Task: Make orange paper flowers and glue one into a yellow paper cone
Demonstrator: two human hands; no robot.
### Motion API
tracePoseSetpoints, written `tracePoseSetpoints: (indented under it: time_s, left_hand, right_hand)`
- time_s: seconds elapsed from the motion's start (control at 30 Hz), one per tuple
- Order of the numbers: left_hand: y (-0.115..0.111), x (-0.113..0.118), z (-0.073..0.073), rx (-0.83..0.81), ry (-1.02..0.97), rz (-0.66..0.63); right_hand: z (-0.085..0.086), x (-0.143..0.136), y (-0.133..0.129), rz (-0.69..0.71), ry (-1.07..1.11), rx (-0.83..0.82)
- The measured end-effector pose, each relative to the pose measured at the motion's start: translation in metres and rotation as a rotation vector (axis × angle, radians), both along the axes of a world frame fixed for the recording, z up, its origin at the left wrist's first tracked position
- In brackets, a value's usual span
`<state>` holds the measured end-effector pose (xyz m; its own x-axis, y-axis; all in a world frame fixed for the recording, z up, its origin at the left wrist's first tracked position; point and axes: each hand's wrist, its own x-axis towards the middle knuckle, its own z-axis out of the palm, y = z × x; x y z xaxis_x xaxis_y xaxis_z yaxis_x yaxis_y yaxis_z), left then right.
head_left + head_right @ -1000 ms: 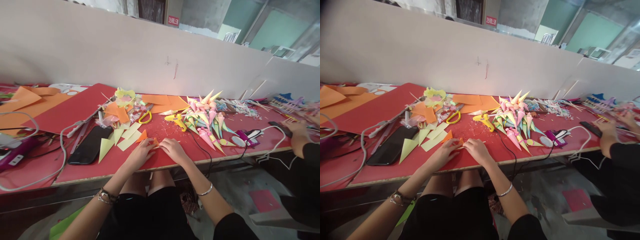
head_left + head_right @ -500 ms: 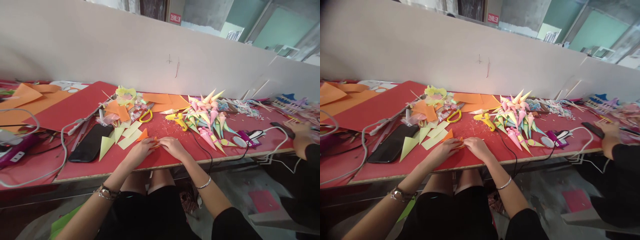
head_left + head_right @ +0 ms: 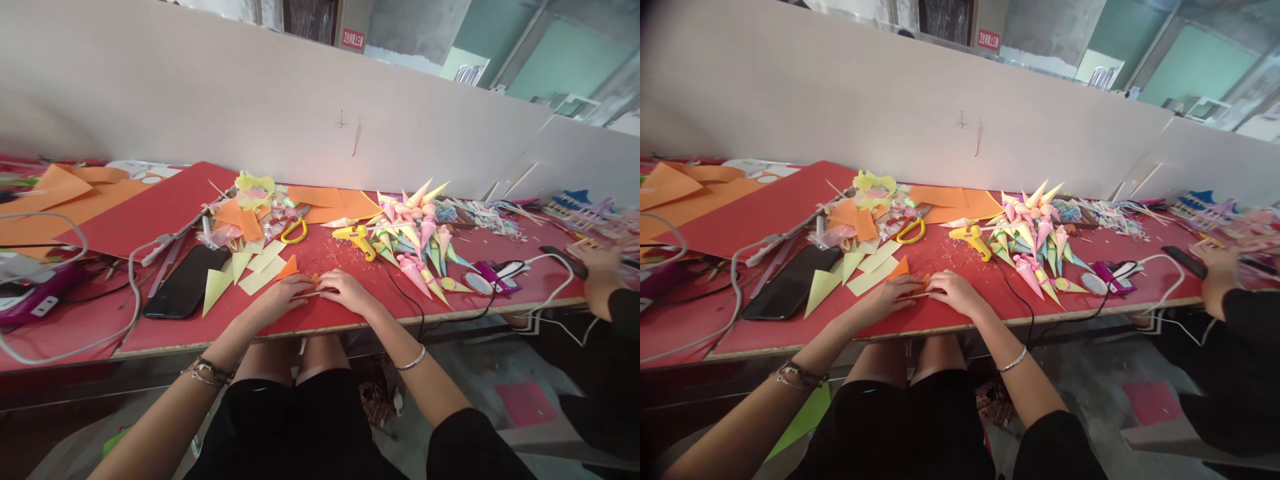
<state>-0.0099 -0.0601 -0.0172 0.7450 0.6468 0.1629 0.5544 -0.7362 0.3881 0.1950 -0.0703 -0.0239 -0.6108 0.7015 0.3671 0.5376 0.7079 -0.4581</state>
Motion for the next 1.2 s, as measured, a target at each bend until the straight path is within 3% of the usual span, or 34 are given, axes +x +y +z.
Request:
tracePoseSetpoints:
  time_s: [0.23, 0.53, 1.03, 1.2]
  left_hand:
    - [0.001, -0.001, 0.004, 0.051, 0.040, -0.023]
    - [-0.014, 0.003, -0.001, 0.308, 0.031, 0.048]
    - [-0.021, 0.009, 0.006, 0.340, 0.217, 0.176]
    - [-0.016, 0.008, 0.004, 0.293, 0.123, 0.160]
  right_hand:
    - [0.003, -0.004, 0.000, -0.008, -0.072, 0.024]
    - [0.001, -0.009, -0.009, -0.087, -0.189, 0.127]
    - [0.002, -0.014, -0.014, -0.131, -0.097, 0.094]
    - [-0.001, -0.014, -0.008, -0.092, 0.004, 0.021]
